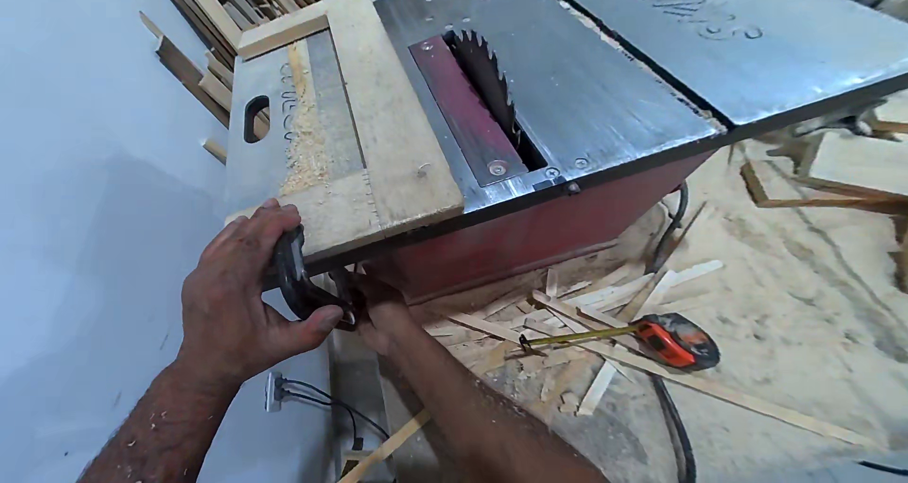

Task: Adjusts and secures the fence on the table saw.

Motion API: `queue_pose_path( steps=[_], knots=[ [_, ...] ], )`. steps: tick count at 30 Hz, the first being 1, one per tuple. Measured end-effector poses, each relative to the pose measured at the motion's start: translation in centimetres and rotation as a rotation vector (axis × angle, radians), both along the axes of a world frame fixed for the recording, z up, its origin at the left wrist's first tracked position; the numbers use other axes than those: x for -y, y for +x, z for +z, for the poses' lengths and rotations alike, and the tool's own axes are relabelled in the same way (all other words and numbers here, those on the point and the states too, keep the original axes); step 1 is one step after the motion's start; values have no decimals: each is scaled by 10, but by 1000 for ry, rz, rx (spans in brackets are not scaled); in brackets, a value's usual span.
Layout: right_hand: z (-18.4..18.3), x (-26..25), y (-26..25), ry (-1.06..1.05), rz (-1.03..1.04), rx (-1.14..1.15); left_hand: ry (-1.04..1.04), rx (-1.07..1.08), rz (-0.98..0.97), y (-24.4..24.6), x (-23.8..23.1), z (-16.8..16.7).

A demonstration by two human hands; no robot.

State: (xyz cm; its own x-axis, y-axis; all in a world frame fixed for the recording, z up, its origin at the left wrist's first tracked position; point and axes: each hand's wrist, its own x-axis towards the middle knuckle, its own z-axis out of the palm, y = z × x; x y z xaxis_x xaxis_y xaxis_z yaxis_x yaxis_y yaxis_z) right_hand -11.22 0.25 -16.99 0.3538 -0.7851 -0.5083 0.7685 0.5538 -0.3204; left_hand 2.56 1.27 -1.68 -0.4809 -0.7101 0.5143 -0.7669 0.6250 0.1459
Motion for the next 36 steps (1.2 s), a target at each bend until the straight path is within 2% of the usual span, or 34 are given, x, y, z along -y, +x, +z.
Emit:
queue_pose_path(
  steps=[4, 6, 8, 10, 13, 18, 22, 24, 27, 31, 33, 36],
  knots=[
    [0, 13, 5, 160, 200, 74, -1, -6, -9, 0, 1, 1],
    [3, 19, 7, 213, 196, 46, -4, -8, -12, 0, 2, 0],
    [4, 11, 8, 137, 74, -26, -12, -18, -13, 0, 2, -1],
    [1, -7, 3, -30, -21, -22, -26, -31, -15, 0, 2, -1],
    [-19, -25, 7, -271, -58, 51, -35, -32, -11, 1, 2, -3],
    [-20, -25, 28, -266, -164, -15, -24, -28, -9, 1, 1, -3],
    [-20, -27, 32, -253, -199, 74, -23, -44, -15, 2, 1, -4],
    [-20, -24, 36, -256, -212, 47, -30, -46, -19, 2, 1, -4],
    [-16, -17, 36, -243, -44, -14, -28, -34, -18, 1, 1, -4],
    [-2, 1, 11, -14, 340, 28, -15, -33, -23, 0, 2, -2],
    [2, 4, -3, -35, 323, -107, -21, -24, -22, 1, 2, -2],
    [1, -13, -19, -283, 148, -460, -35, -14, -17, 1, 2, -2]
  ],
)
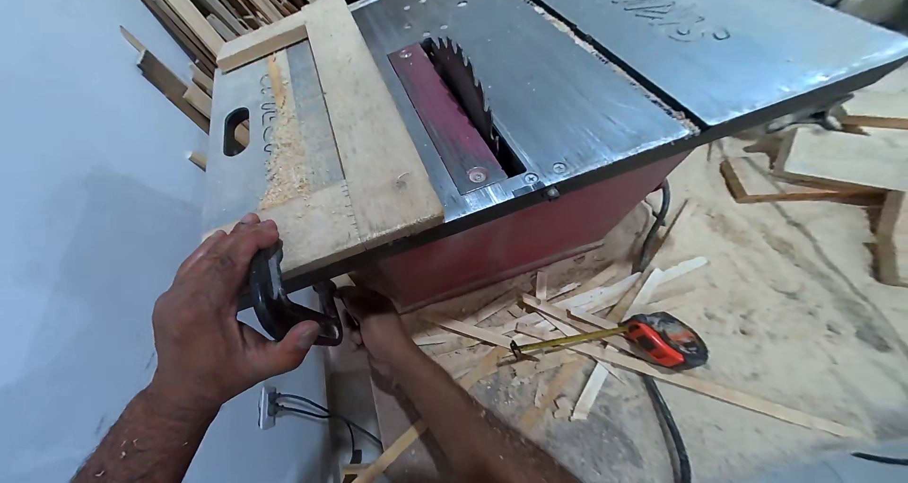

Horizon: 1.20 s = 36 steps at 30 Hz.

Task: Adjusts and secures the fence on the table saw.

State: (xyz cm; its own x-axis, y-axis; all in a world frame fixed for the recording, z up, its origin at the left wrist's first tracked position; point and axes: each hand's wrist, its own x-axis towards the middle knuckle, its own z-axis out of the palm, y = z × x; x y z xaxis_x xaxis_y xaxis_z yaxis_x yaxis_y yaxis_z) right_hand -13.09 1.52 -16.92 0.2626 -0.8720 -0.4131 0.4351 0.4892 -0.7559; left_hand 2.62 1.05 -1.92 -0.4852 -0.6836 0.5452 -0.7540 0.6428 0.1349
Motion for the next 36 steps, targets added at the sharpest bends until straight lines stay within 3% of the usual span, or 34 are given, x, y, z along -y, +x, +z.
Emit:
queue_pose_path(
  steps=[2, 5, 11, 15, 19, 24, 27, 29, 31, 36],
  knots=[
    [-1, -18, -5, -160, -42, -196, -12, 0, -4, 0, 1, 0],
    [-8, -32, -7, -256, -69, -150, -10, -4, 0, 0, 0, -1],
    [-16, -19, 28, -75, -397, 178, -16, 1, 3, 0, 0, -1],
    [-12, -12, 57, 55, -580, 268, -17, 4, 6, 0, -1, -1],
    [-31, -7, 81, -93, -532, 365, -22, -11, 4, 0, -1, -3],
    [-16, 3, 85, 74, -403, 541, -17, -19, 15, -1, -1, -3],
    [3, 13, 59, 373, 3, 491, -12, -3, 25, -2, -1, -2],
    [1, 16, 35, 417, 151, 441, -1, 4, 29, -2, -3, 0],
    [8, 11, 9, 348, 140, 262, -14, -5, 22, -2, -2, -1],
    [9, -23, -13, -101, -18, -376, -26, -8, 1, 0, 0, -2]
  ],
)
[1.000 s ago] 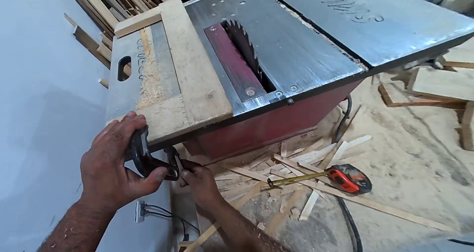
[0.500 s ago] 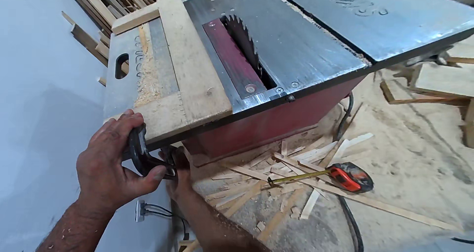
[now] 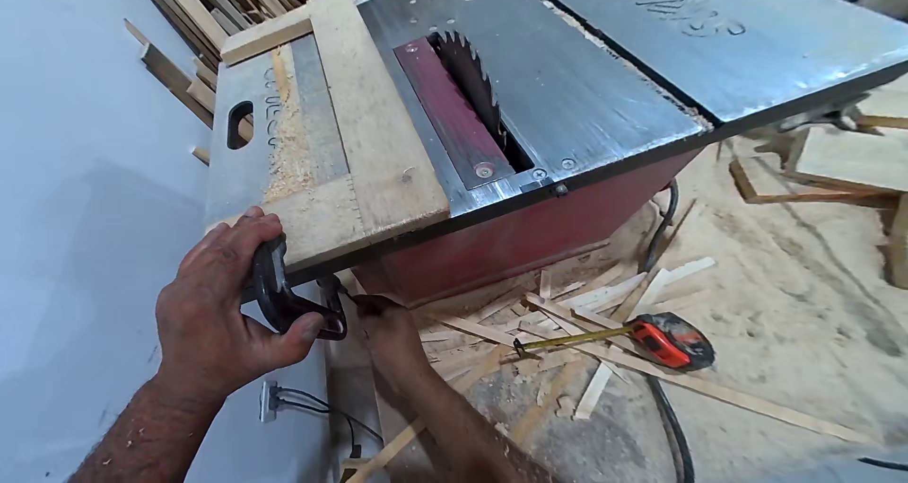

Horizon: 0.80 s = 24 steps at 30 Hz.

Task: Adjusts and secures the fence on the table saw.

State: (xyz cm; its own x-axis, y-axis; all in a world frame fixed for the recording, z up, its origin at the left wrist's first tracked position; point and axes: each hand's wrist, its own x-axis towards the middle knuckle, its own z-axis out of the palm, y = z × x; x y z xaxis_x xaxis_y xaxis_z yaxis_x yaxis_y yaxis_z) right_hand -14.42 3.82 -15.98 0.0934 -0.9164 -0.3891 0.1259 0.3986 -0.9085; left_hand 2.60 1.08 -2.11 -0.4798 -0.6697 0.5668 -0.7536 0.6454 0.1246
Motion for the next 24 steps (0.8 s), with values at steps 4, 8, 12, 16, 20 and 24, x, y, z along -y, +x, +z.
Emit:
queue_pose_path(
  steps=[4, 8, 12, 16, 20, 24],
  knots=[
    [-22, -1, 15, -80, -259, 470, 5, 1, 9, 0, 0, 0],
    [-30, 6, 34, 35, -334, 895, -4, -1, 19, -2, 0, -1],
    [-29, 17, 68, -15, -408, 553, -16, 7, 13, -2, 0, -1],
    [-23, 27, 89, -70, -436, 776, -8, -11, 16, -3, 0, -1],
    [-14, 27, 82, 77, -303, 1050, -6, -6, 20, -2, -1, -1],
    [-20, 19, 65, 126, -306, 1009, -15, -13, 19, -3, -1, -1]
  ],
)
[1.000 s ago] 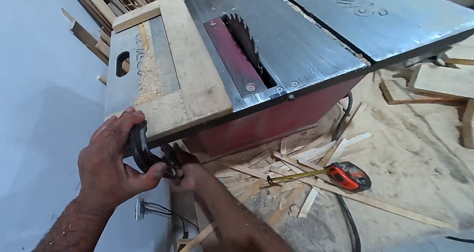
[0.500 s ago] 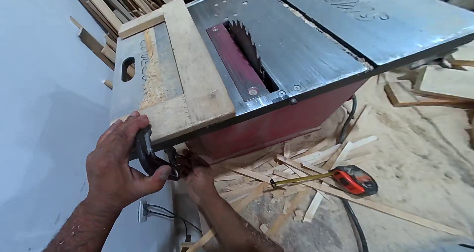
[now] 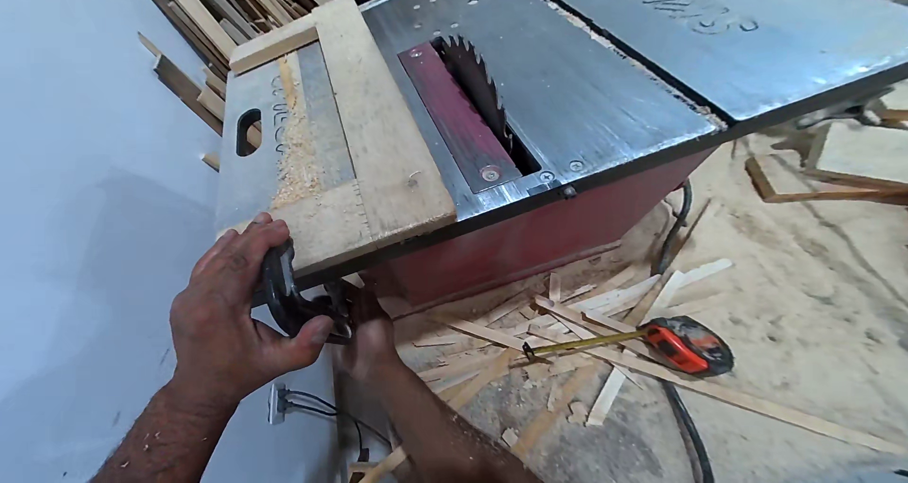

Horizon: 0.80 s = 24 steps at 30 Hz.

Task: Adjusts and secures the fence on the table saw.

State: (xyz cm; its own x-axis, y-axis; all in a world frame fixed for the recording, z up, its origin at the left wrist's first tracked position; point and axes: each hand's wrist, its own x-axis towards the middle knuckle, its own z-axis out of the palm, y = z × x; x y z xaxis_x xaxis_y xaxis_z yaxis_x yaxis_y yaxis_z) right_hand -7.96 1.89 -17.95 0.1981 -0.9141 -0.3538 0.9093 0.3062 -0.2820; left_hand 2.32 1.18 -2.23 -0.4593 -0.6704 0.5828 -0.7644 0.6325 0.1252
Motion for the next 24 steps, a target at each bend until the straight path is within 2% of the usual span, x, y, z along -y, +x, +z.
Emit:
queue_pose_path(
  steps=[2, 4, 6, 8, 11, 15, 17, 21, 24],
  knots=[
    [0, 2, -2, 40, 66, -188, 5, -5, 1, -1, -1, 1],
    [-4, 5, -3, -30, 153, -297, 11, -3, 4, -1, -1, 1],
    [-7, 5, -3, -151, 171, -358, 13, 7, -2, 0, -1, 1],
    [-5, 4, -6, -192, 161, -322, 18, 13, -4, 1, -1, 1],
    [-5, 10, -11, -52, 178, -244, 14, 10, -5, 1, -1, 1],
    [7, 19, -35, 158, 441, -171, 21, 16, -2, 1, -1, 2],
    [15, 15, -44, 130, 365, -263, 20, 6, -4, 0, -1, 2],
    [4, -8, -50, -122, 190, -368, 12, 4, -4, 1, 0, 1],
    [-9, -14, -38, -111, -3, -475, 12, 7, -3, 1, 0, 1]
  ],
)
